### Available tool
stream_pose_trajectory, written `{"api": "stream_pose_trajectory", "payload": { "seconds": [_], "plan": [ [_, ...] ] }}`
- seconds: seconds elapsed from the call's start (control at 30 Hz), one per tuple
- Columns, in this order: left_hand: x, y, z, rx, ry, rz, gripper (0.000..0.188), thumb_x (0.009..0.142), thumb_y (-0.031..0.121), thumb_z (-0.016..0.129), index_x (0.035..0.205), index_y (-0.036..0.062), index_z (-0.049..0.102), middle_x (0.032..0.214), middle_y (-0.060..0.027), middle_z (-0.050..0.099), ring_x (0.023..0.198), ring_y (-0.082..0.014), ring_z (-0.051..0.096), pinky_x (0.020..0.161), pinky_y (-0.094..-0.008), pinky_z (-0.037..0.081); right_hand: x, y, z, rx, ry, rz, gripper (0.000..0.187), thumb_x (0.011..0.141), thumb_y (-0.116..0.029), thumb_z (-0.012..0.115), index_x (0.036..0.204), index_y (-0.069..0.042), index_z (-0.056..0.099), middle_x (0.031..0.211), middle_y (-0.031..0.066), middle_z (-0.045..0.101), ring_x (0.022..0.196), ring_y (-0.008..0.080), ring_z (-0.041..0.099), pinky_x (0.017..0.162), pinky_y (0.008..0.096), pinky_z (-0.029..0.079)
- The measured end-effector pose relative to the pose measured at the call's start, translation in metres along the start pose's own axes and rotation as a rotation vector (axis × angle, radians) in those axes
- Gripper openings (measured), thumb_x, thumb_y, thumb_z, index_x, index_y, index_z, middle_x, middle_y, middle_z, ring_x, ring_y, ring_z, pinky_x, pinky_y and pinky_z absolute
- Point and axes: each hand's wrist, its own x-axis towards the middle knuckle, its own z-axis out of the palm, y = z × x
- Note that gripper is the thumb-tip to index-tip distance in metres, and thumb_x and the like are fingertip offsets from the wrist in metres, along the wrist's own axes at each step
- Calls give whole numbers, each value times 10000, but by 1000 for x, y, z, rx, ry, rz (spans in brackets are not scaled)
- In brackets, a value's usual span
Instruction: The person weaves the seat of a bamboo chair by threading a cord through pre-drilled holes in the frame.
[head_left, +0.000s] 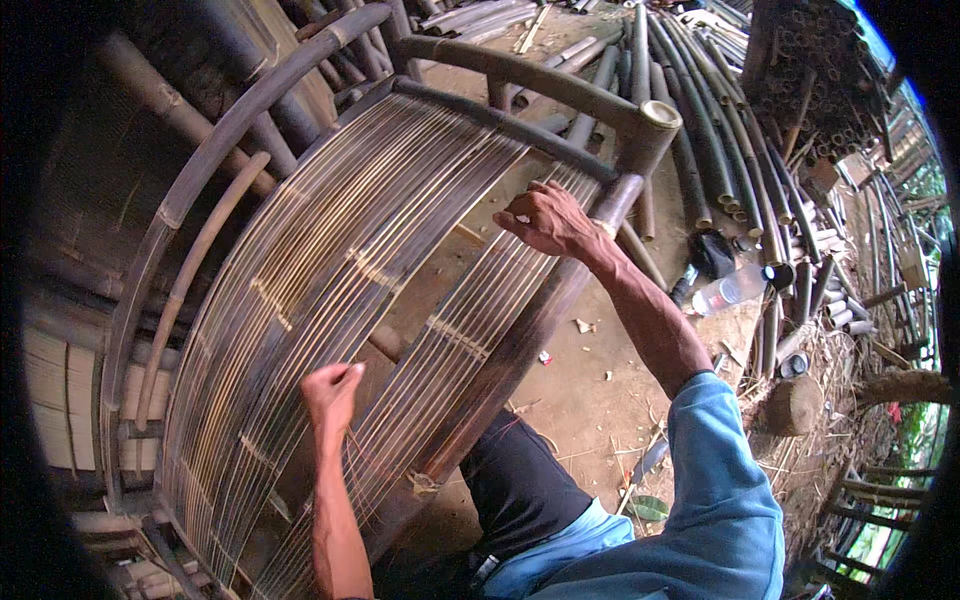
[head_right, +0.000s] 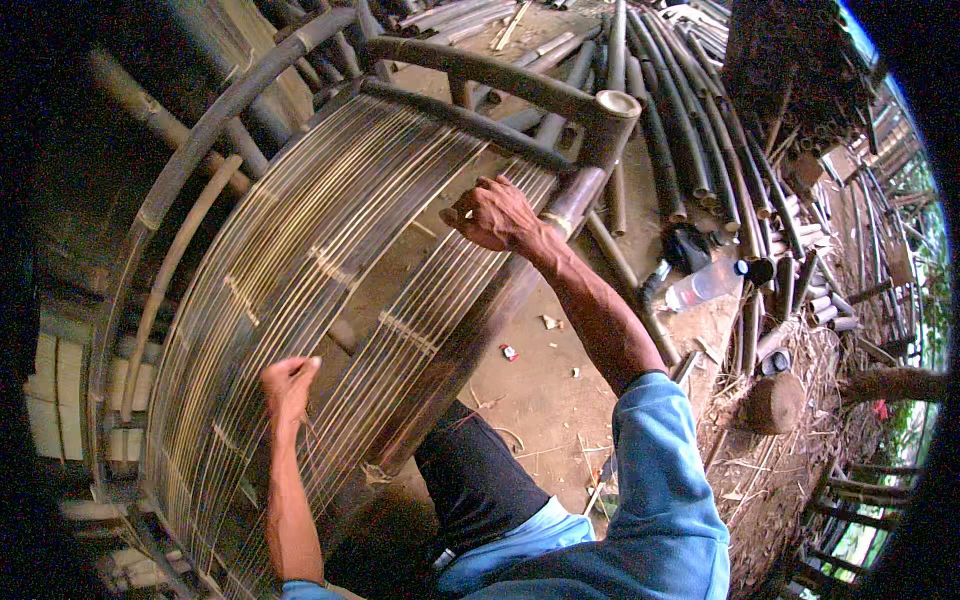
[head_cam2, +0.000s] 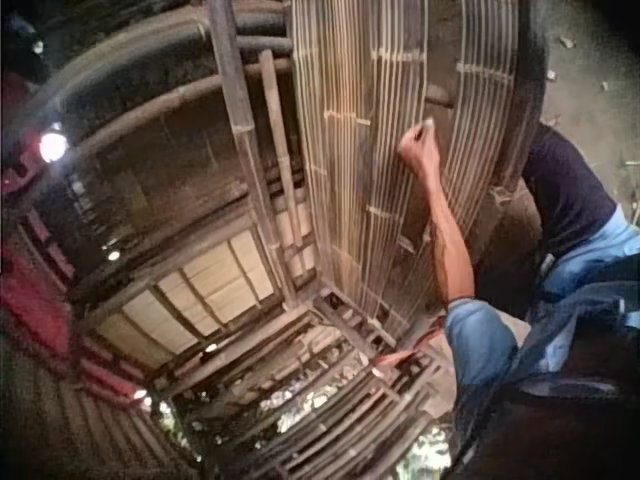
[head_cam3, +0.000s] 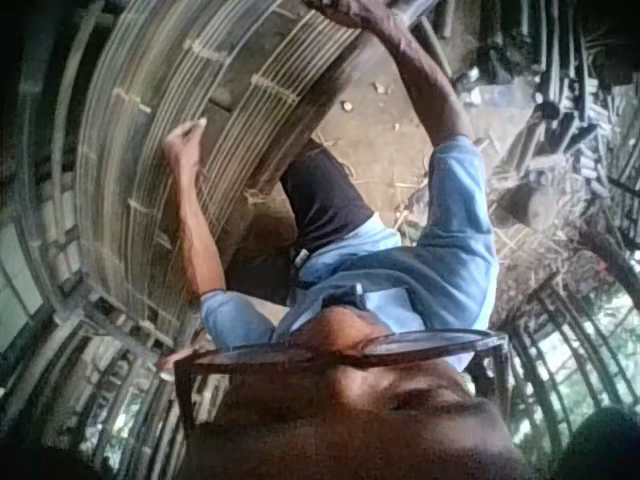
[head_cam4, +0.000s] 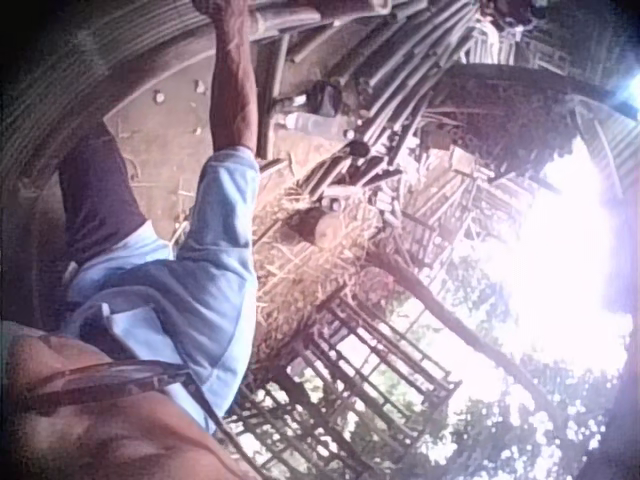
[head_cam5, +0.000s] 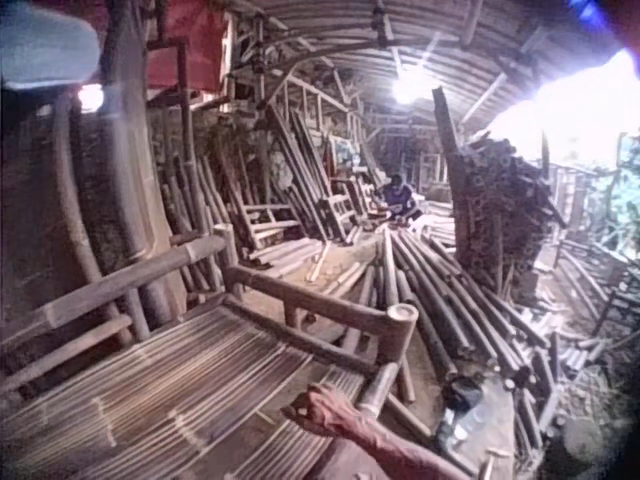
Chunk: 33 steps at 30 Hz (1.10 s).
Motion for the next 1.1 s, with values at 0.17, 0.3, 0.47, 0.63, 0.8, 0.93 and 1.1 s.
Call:
{"api": "stream_pose_trajectory", "payload": {
  "seconds": [0.17, 0.3, 0.47, 0.63, 0.8, 0.93, 1.1],
  "plan": [
    [47, 45, 91, 238, -72, 253, 231, 824, 267, 764, 844, 38, 785, 713, -158, 719, 606, -251, 684, 590, -407, 507, 28, 4, 45, 6, -21, -90, 430, 1025, -398, 486, 1081, -76, 765, 1065, 119, 748, 1013, 283, 640, 941, 422, 421],
    [94, 99, 168, 274, -241, 70, 199, 787, 195, 679, 717, 12, 715, 693, -189, 695, 627, -325, 686, 603, -440, 511, 27, 31, 97, -6, -40, -13, 400, 1005, -379, 480, 1186, -140, 745, 1118, 112, 749, 1000, 271, 677, 959, 423, 405],
    [152, 97, 257, 47, -207, 28, 271, 783, 130, 569, 888, -102, 662, 921, -343, 686, 904, -450, 711, 800, -463, 556, 36, 13, 85, -164, -116, -86, 387, 958, -380, 467, 1056, -136, 751, 952, 112, 758, 879, 299, 700, 960, 450, 406],
    [151, 69, 275, -314, -37, -90, 372, 818, 168, 586, 1064, -99, 668, 1019, -317, 708, 1003, -428, 703, 890, -450, 543, 36, 1, 79, -102, -115, -19, 376, 930, -375, 486, 878, -80, 714, 835, 141, 723, 825, 346, 685, 930, 457, 426],
    [90, 94, 187, -89, -183, 165, 355, 898, 289, 680, 1078, -15, 707, 1006, -190, 740, 939, -310, 705, 854, -407, 551, 32, 1, 61, 238, 82, 8, 278, 884, -302, 627, 866, -34, 702, 801, 200, 682, 789, 393, 654, 840, 475, 479],
    [40, 78, 139, 10, -52, 241, 286, 912, 278, 710, 1032, 19, 728, 955, -203, 738, 892, -337, 720, 790, -429, 546, -1, 0, 48, 371, 341, 106, 225, 911, -213, 668, 971, -2, 717, 1025, 147, 660, 979, 319, 641, 914, 372, 494],
    [7, 61, 120, -11, 101, 269, 269, 952, 267, 672, 959, 4, 729, 828, -150, 728, 769, -317, 697, 715, -423, 534, -92, 37, -2, 1517, 482, 425, 183, 943, -105, 623, 1027, 42, 691, 1058, 108, 643, 1010, 224, 634, 1007, 404, 496]
  ]
}}
